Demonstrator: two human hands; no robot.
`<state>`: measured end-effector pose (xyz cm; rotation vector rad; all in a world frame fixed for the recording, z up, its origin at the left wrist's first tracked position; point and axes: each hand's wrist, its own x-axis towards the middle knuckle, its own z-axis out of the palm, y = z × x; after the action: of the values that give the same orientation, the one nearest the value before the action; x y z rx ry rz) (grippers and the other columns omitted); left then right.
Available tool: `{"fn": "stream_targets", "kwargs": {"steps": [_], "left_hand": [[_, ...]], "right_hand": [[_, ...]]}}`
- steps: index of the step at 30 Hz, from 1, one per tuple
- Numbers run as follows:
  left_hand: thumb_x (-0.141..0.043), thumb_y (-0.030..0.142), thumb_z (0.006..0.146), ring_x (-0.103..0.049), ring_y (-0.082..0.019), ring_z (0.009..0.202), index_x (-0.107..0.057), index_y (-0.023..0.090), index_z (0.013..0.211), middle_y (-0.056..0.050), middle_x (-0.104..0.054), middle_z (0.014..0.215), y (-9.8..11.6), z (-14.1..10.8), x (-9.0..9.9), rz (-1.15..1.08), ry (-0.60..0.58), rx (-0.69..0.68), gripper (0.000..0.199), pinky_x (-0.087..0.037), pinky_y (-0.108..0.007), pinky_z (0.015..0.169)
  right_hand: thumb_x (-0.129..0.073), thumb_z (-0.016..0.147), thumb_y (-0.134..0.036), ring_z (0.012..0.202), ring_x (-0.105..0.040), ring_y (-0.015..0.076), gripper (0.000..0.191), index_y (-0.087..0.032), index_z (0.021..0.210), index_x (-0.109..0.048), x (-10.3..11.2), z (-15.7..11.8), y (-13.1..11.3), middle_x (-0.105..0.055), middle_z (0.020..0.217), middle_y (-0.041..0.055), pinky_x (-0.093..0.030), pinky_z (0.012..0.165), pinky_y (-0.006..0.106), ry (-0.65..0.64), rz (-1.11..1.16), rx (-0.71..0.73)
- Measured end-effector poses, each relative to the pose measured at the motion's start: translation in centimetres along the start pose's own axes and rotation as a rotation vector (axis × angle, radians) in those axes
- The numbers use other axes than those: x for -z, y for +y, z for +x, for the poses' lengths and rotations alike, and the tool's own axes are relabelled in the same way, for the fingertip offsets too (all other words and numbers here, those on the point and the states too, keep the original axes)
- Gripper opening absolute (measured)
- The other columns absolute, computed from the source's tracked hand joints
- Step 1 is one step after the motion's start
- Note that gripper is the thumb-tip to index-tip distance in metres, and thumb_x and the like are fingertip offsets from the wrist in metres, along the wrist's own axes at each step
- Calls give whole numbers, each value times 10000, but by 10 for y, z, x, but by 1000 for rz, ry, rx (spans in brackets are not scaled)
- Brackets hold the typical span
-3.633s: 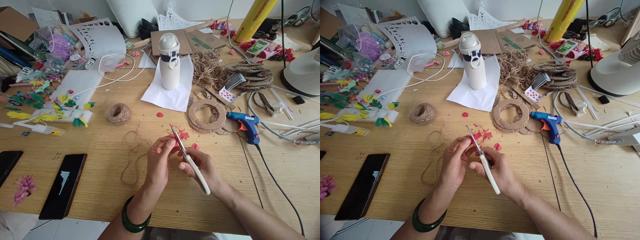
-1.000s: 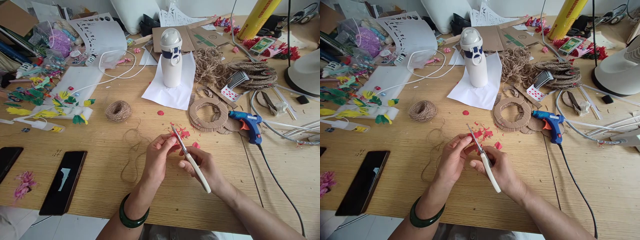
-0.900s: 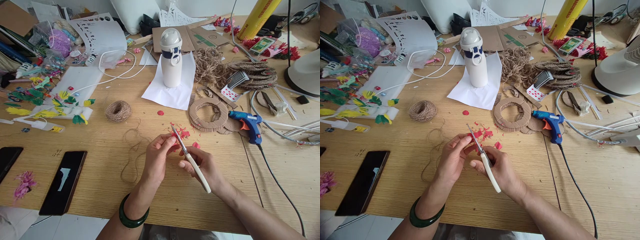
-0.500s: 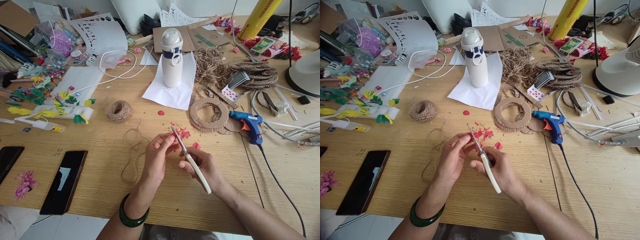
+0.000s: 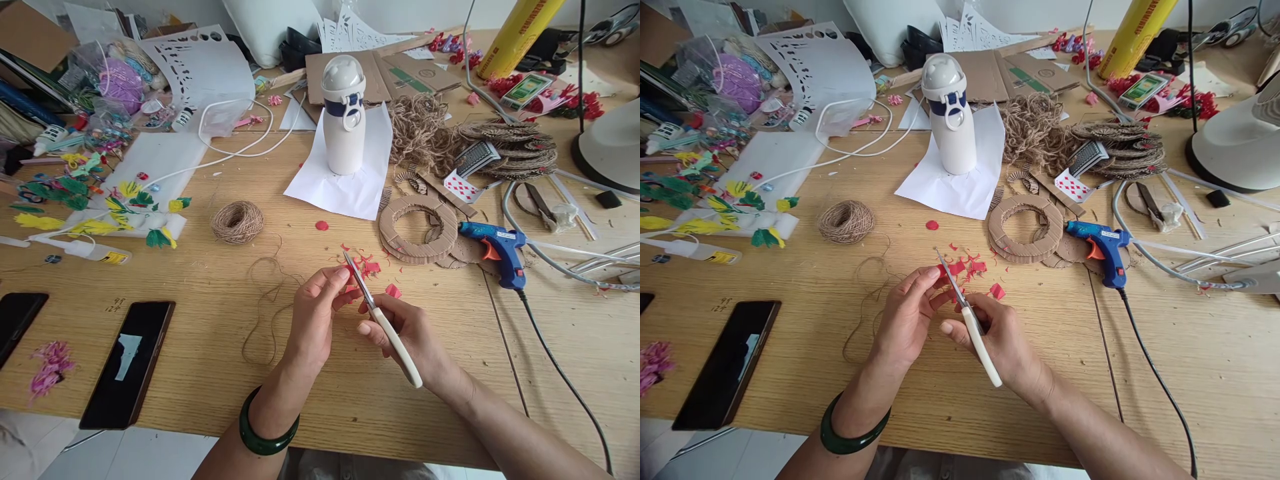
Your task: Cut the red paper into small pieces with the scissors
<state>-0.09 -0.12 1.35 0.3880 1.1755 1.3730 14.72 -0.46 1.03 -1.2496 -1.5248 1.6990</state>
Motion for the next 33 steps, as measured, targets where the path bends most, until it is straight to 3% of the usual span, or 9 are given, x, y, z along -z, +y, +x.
{"fn": "stream_targets", "kwargs": {"steps": [16, 33], "left_hand": [[-773, 307, 716, -643, -135, 732, -727, 155, 743, -28, -716, 785, -1, 0, 1, 60, 4, -29, 161, -540, -295, 764], [-748, 251, 752, -666, -138, 801, -706, 131, 783, -37, -734, 818, 2, 3, 2, 1, -28, 10, 130, -540, -274, 792]], "right_hand": [[-785, 742, -483, 512, -347, 83, 417, -161, 954, -626, 0, 0, 1, -388, 613, -67, -310, 424, 208, -10, 28, 4], [-760, 777, -460, 481, -341, 74, 354, -162, 875, -595, 0, -1, 2, -366, 582, -78, -278, 422, 209, -5, -44, 12]]}}
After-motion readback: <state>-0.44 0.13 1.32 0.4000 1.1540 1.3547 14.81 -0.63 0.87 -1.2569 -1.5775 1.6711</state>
